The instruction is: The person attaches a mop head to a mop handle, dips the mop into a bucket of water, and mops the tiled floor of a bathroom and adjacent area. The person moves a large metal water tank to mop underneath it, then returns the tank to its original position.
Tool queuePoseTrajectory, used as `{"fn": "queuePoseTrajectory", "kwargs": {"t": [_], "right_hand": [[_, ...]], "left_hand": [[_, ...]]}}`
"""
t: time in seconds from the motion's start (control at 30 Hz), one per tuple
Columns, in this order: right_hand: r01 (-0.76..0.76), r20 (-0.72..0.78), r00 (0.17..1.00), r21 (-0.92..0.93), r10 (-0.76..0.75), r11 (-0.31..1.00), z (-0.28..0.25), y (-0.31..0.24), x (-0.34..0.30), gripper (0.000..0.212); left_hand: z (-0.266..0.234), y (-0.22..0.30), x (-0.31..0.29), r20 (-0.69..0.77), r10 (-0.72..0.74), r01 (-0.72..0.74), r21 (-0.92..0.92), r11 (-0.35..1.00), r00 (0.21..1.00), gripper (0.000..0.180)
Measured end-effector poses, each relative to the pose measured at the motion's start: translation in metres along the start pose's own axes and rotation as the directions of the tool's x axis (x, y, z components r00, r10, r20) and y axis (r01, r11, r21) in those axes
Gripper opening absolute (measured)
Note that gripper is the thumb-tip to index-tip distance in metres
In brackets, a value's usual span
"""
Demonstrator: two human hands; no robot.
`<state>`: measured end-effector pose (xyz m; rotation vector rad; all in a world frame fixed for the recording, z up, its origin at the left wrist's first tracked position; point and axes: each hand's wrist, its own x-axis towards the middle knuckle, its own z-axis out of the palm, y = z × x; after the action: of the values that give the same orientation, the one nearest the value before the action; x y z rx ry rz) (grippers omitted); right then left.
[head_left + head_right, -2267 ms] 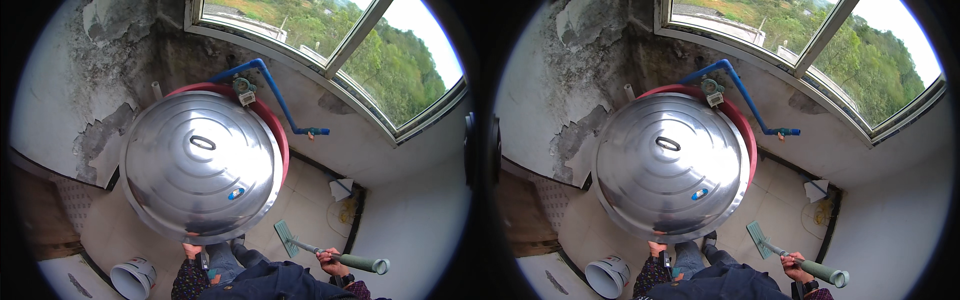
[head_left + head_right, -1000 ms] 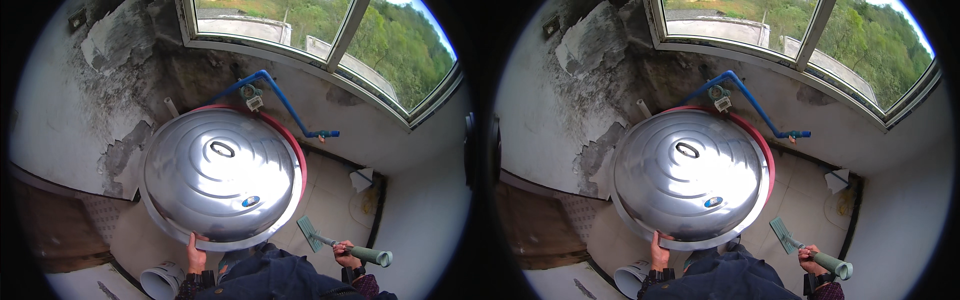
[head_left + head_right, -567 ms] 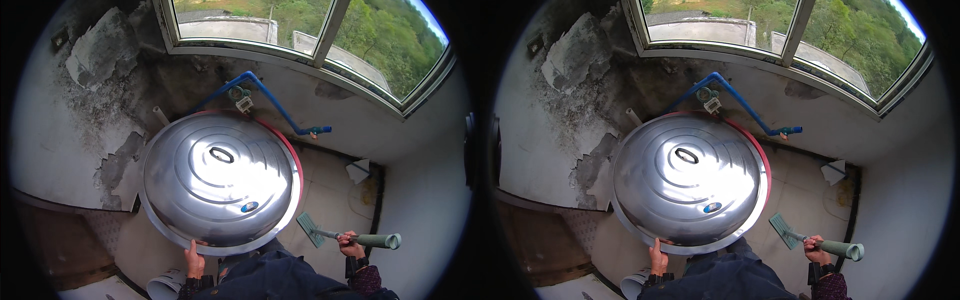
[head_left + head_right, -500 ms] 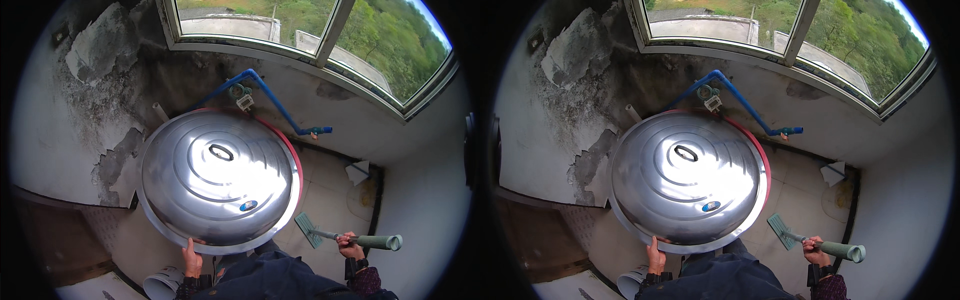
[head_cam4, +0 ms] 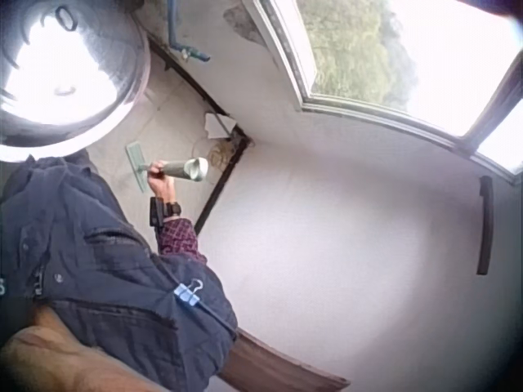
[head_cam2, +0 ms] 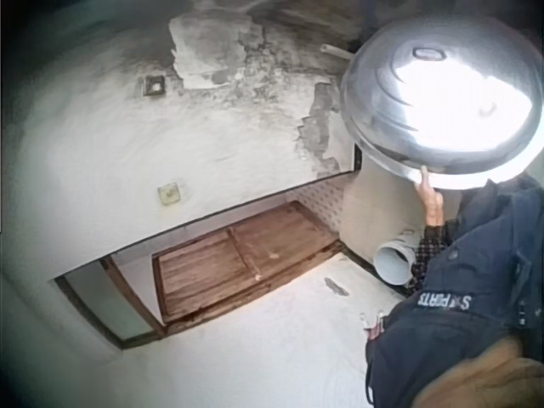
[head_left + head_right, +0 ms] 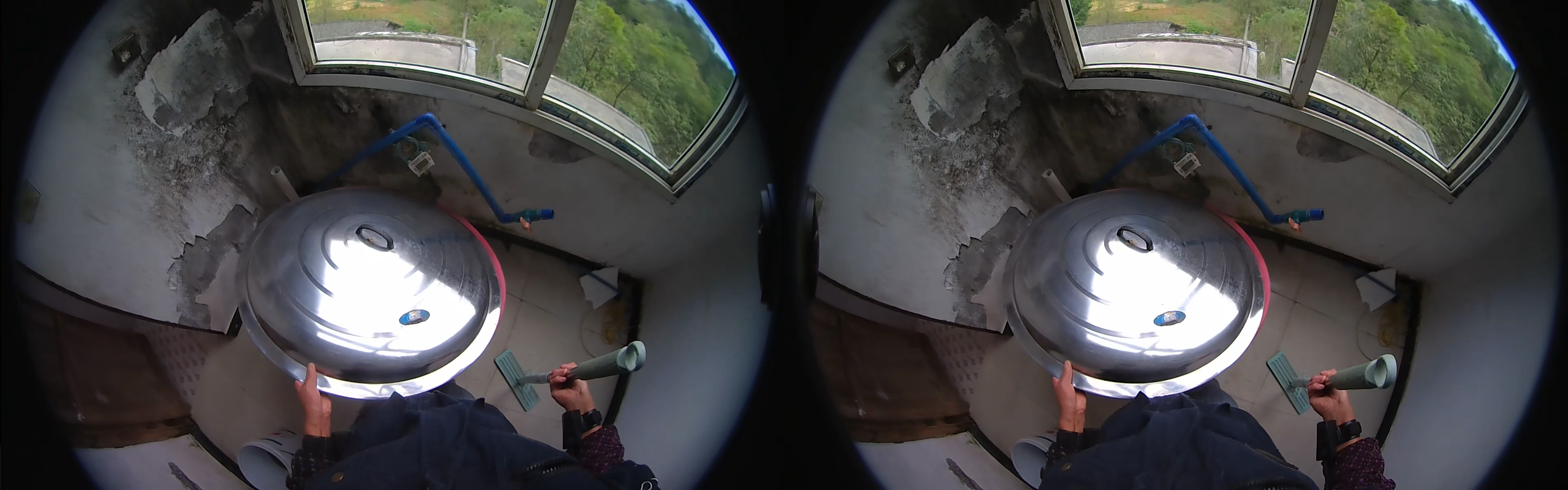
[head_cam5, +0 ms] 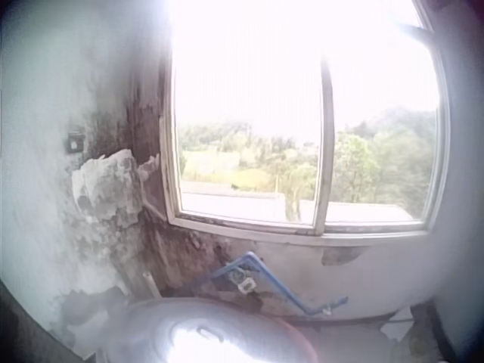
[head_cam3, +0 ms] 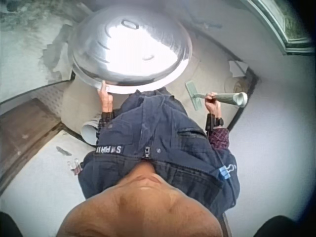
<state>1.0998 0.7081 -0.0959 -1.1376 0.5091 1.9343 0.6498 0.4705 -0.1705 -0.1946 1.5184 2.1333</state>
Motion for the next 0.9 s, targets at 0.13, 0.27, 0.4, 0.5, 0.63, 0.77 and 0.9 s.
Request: {"fn": "queuePoseTrajectory", "kwargs": {"t": [0.13,0.27,0.4,0.5,0.63,0.77,0.9], "right_hand": [[0.049,-0.07,0.996,-0.035,-0.052,0.998,-0.014,0.015,0.002,0.015],[-0.086,-0.105,0.991,-0.064,0.079,0.994,-0.02,0.023,0.002,0.015],[-0.043,-0.07,0.997,-0.054,0.039,0.998,-0.03,0.033,-0.005,0.013],[0.052,-0.108,0.992,-0.06,-0.058,0.997,-0.053,0.053,-0.012,0.013],[0.095,-0.069,0.991,-0.24,-0.114,0.966,-0.093,0.084,-0.018,0.011],[-0.028,-0.115,0.993,-0.279,-0.004,0.96,-0.111,0.1,-0.014,0.01],[-0.08,-0.171,0.985,-0.326,0.024,0.942,-0.101,0.107,-0.015,0.011]], "left_hand": [[-0.018,0.009,-0.002,-0.018,-0.039,0.039,0.021,0.999,0.999,0.021],[-0.04,0.022,-0.014,-0.014,-0.042,0.042,-0.002,0.999,0.999,0.017],[-0.072,0.042,-0.011,0.007,-0.093,0.092,0.048,0.995,0.996,0.024],[-0.106,0.061,0.003,0.021,-0.028,0.028,0.009,1.0,0.999,0.022],[-0.169,0.081,0.024,0.049,-0.069,0.064,0.101,0.993,0.996,0.026],[-0.242,0.084,0.031,-0.071,-0.067,0.071,0.058,0.996,0.995,0.035],[-0.315,0.093,0.023,-0.162,-0.09,0.102,0.065,0.993,0.983,0.038]]}}
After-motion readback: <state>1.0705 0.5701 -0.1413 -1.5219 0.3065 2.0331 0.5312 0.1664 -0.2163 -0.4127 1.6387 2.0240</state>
